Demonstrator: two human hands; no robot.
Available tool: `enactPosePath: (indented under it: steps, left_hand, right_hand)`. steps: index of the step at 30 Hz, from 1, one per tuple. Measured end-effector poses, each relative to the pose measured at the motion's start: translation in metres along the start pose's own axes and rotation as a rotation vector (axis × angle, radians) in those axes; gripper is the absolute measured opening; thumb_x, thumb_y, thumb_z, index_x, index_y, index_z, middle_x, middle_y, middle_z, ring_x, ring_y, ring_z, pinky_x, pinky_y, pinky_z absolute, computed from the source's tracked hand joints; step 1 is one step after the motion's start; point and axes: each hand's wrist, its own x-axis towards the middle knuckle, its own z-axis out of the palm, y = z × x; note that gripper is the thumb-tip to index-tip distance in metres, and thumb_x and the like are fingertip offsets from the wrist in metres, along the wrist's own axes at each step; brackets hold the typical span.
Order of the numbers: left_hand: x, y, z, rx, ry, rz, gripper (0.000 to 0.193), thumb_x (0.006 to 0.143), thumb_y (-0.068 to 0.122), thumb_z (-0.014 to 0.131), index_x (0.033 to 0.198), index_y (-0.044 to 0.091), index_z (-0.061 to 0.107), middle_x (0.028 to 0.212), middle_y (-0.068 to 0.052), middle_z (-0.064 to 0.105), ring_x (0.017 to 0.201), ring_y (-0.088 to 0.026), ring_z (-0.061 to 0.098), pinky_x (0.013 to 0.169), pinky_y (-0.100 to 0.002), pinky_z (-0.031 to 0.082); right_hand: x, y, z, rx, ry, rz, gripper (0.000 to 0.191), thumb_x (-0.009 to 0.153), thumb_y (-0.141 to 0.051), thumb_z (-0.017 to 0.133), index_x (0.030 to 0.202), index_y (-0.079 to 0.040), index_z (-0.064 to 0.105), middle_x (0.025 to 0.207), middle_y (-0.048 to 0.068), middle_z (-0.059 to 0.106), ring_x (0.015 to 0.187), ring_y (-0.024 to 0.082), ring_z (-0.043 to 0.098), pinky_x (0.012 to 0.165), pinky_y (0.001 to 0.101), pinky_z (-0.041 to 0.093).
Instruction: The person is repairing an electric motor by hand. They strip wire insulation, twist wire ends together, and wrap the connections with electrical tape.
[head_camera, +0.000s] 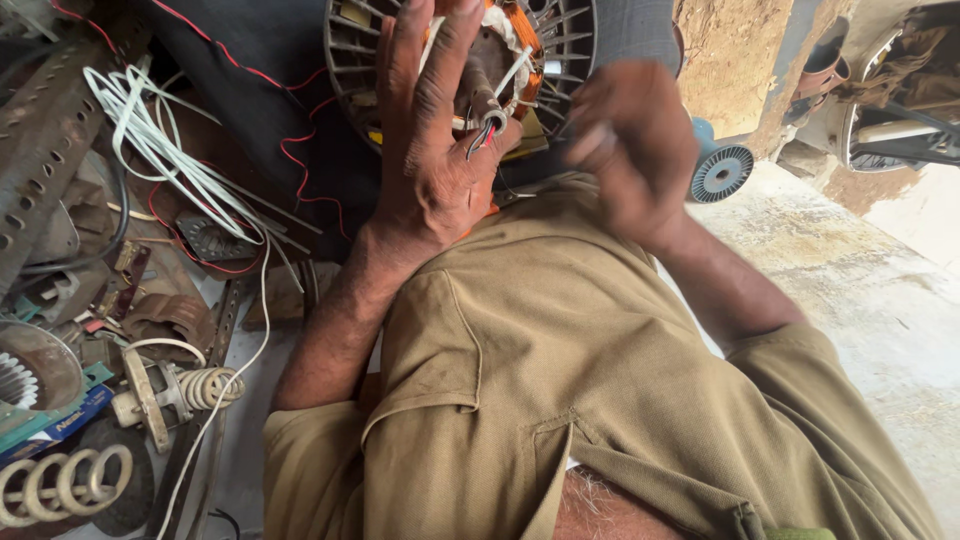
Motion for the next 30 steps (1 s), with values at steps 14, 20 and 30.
enactPosePath:
  steps: [14,20,30]
  left_hand:
    - [0.013,0.01,-0.011,-0.283,0.076,-0.167,0.014,0.1,0.008,0.072,0.113,0.006,0.071,0.158,-0.028,0.026,0.154,-0.05,0.027,0.132,-0.065,0.031]
    - [0.01,0.013,-0.003,0.038,0.152,0.017,0.018,0.108,0.011,0.071,0.125,0.011,0.068,0.156,-0.026,0.028,0.15,-0.048,0.026,0.128,-0.064,0.028]
    - [0.006,0.008,0.005,0.053,0.224,0.038,0.015,0.106,0.009,0.069,0.119,0.002,0.066,0.154,-0.028,0.034,0.147,-0.05,0.033,0.127,-0.065,0.036]
  right_hand:
    - [0.007,0.009,-0.008,0.209,-0.153,0.246,0.025,0.101,-0.012,0.084,0.115,0.002,0.068,0.108,0.005,0.062,0.09,0.012,0.061,0.08,0.0259,0.052]
    - [0.01,0.014,-0.001,0.322,-0.048,0.274,0.012,0.105,-0.01,0.075,0.105,-0.001,0.067,0.108,0.006,0.063,0.098,0.012,0.062,0.087,0.0258,0.052]
    - [0.014,0.012,-0.001,0.384,-0.111,0.385,0.008,0.105,-0.004,0.077,0.106,0.001,0.07,0.11,0.003,0.06,0.095,0.011,0.06,0.085,0.0251,0.051]
